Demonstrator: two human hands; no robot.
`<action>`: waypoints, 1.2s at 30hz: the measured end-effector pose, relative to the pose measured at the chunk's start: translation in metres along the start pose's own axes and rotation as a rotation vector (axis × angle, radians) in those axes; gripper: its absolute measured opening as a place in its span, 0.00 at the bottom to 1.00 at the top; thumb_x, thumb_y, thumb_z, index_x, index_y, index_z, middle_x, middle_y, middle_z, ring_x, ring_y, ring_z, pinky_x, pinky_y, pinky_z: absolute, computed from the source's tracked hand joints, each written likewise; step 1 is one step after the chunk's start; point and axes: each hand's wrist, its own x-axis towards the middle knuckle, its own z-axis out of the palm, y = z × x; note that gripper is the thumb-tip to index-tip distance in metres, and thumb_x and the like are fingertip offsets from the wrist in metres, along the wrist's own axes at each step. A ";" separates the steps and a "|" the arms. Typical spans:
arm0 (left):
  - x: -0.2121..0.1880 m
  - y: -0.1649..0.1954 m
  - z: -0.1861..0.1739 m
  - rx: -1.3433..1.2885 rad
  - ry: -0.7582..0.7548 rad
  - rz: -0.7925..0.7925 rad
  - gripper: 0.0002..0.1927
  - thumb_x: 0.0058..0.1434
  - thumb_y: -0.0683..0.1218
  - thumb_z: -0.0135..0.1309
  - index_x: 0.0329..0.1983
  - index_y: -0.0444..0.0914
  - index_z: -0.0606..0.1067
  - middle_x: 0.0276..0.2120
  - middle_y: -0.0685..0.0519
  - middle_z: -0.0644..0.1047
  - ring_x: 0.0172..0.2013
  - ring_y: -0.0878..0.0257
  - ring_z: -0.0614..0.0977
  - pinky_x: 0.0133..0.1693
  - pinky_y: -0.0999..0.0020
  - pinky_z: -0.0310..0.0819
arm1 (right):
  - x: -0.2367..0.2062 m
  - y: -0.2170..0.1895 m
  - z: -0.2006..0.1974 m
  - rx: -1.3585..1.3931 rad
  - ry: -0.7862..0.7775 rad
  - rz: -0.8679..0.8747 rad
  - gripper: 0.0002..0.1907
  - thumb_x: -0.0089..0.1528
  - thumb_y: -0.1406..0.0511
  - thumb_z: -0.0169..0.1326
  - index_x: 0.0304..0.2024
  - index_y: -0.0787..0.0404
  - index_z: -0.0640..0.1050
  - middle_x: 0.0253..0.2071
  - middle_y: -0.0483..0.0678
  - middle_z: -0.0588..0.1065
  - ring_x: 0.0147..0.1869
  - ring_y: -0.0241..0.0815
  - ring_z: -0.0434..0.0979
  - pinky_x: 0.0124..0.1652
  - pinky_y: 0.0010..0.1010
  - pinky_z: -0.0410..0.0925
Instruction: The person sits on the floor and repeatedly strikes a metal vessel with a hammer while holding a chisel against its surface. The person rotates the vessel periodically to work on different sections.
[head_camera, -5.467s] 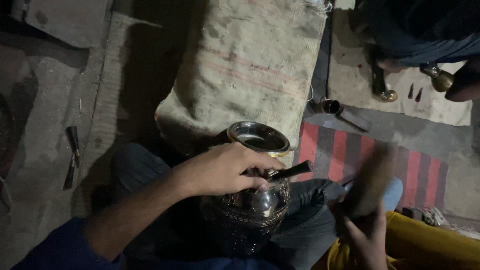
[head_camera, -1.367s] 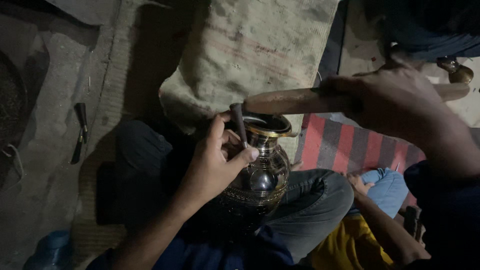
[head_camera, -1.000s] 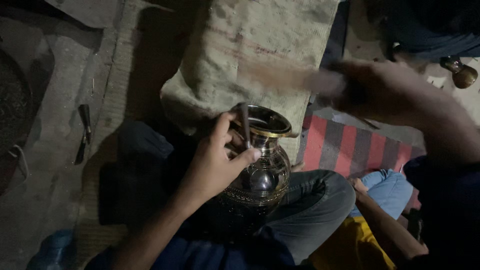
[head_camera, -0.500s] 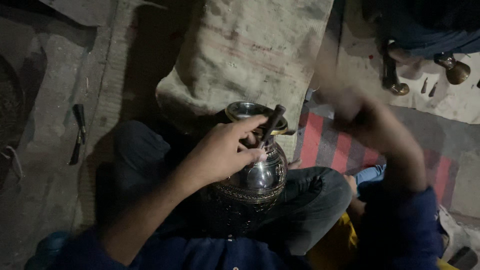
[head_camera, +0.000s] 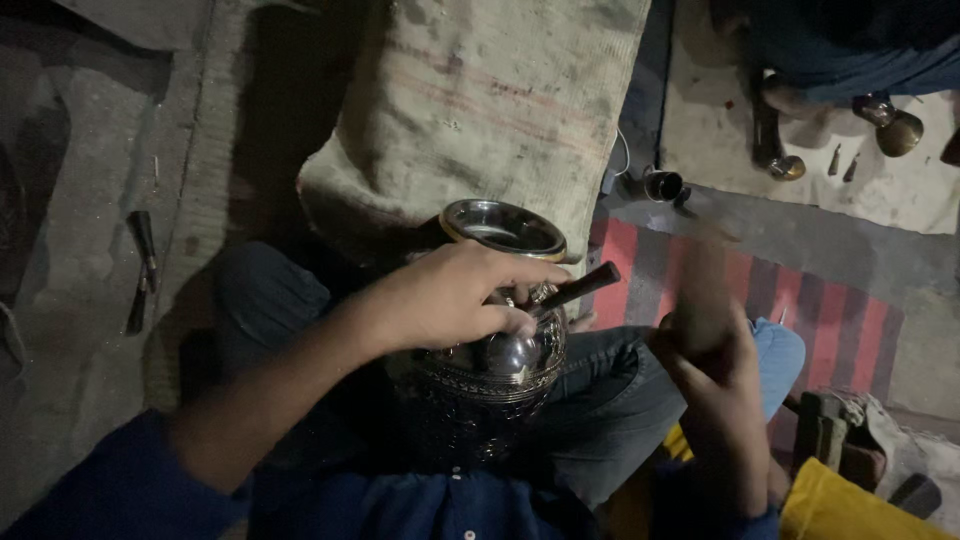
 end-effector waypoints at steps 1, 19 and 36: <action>0.001 -0.001 -0.002 0.019 -0.036 0.011 0.32 0.55 0.49 0.61 0.65 0.55 0.72 0.37 0.55 0.85 0.37 0.62 0.86 0.44 0.60 0.78 | -0.005 0.000 -0.001 0.095 0.000 -0.018 0.25 0.58 0.74 0.62 0.56 0.64 0.69 0.43 0.52 0.77 0.36 0.42 0.75 0.31 0.31 0.69; -0.022 -0.017 -0.006 -0.242 0.148 0.090 0.24 0.58 0.48 0.60 0.59 0.42 0.75 0.40 0.50 0.85 0.42 0.61 0.88 0.47 0.62 0.82 | -0.033 0.004 -0.001 -0.365 0.171 -0.011 0.25 0.59 0.70 0.65 0.56 0.67 0.72 0.42 0.53 0.75 0.46 0.44 0.75 0.46 0.29 0.70; -0.028 -0.025 0.008 -0.239 0.248 0.089 0.20 0.57 0.46 0.62 0.53 0.38 0.78 0.34 0.50 0.85 0.36 0.62 0.88 0.43 0.66 0.82 | 0.061 -0.047 -0.006 -0.429 -0.144 0.153 0.33 0.61 0.77 0.57 0.69 0.63 0.67 0.47 0.61 0.81 0.36 0.53 0.76 0.33 0.43 0.65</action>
